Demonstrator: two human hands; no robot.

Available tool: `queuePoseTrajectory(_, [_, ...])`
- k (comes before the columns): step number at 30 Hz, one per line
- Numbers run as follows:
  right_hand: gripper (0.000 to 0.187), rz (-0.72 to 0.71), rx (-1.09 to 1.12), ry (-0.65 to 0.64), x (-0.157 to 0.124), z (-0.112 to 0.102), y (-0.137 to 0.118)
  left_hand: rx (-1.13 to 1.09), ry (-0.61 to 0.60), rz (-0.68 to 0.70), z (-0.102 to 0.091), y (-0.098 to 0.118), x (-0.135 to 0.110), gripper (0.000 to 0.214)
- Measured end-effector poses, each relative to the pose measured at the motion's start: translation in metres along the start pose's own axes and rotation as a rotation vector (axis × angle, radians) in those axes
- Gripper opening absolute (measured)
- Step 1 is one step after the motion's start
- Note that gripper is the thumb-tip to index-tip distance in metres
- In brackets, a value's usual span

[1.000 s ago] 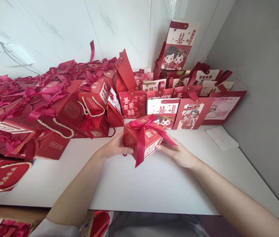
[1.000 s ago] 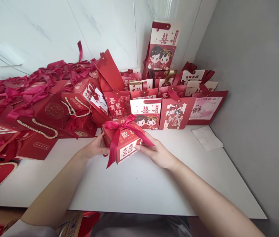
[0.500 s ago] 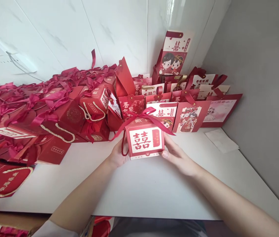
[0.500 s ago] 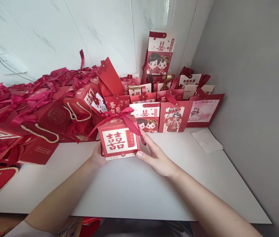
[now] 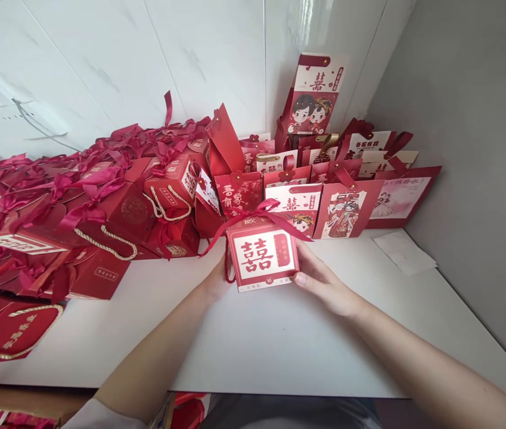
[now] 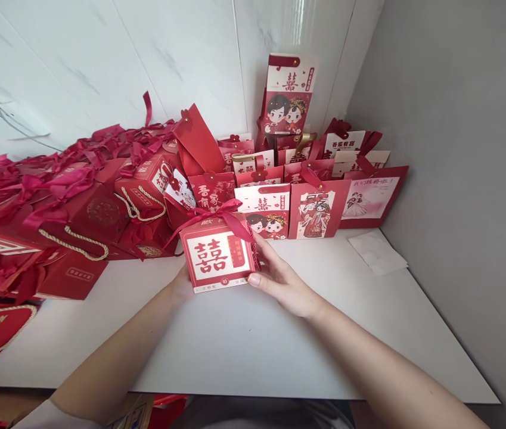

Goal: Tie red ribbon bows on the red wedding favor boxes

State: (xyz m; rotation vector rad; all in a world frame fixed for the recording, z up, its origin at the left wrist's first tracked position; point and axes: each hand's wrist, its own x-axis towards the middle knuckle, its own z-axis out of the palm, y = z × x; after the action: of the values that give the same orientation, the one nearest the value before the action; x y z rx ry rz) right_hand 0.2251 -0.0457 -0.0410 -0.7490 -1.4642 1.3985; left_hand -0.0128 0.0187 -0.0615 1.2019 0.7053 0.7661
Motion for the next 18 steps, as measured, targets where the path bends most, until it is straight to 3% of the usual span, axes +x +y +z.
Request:
queuePoseTrajectory(12, [0.073, 0.073, -0.069, 0.029, -0.0002, -0.0009, 0.0054, -0.120, -0.016, -0.015, 0.0021, 0.0052, 0.0068, 0.050])
queuePoseTrajectory(18, [0.066, 0.041, -0.137, 0.048, 0.0001, -0.0033, 0.0068, -0.116, -0.029, -0.028, 0.0034, 0.0048, 0.0056, 0.063])
